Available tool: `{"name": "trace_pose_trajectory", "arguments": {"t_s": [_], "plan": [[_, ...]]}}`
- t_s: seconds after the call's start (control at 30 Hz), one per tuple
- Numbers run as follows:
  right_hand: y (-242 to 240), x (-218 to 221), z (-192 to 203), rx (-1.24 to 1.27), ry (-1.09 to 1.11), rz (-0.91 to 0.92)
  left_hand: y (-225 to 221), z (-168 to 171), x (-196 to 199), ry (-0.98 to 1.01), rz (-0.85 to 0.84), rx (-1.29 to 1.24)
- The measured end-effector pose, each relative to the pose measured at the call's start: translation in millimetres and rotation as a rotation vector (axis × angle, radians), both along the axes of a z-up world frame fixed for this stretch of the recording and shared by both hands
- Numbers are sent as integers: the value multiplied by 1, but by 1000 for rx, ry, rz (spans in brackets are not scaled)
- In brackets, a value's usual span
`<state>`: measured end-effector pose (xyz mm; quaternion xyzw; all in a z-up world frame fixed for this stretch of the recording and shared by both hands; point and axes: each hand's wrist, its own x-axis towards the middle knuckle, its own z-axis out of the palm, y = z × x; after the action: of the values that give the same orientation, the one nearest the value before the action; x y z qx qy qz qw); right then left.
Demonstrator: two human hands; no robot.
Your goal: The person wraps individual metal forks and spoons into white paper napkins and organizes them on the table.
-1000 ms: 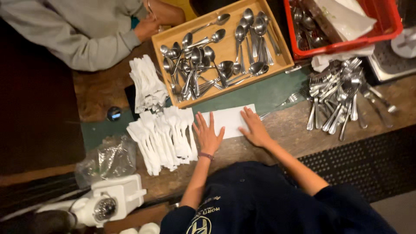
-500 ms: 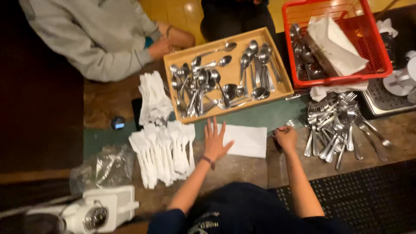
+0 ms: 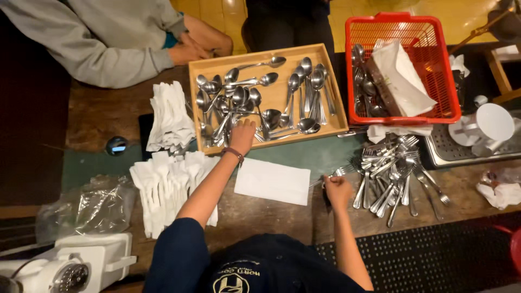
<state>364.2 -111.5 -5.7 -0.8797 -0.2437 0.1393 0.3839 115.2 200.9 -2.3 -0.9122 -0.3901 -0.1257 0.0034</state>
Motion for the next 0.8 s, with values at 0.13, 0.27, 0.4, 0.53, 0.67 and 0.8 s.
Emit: {"name": "trace_pose_trajectory", "arguments": {"t_s": [0.13,0.27,0.4,0.53,0.67,0.8], "plan": [[1,6,1,-158,-42,35,4,-17,7,43,-61,39],[-10,18,-2,215,547,107,17,-7,4,52,-30,-33],[-28,22,-5,357,671,199,25,23,-10,-195,-99,-245],[-29,9,23,419,693,182,-3,30,2,-587,6,-804],[-15,-29,61,512,747,255,-103,20,9,-1020,195,-1227],[-2,-72,84,482,762,369,-185,33,7,-1293,153,-1546]]}}
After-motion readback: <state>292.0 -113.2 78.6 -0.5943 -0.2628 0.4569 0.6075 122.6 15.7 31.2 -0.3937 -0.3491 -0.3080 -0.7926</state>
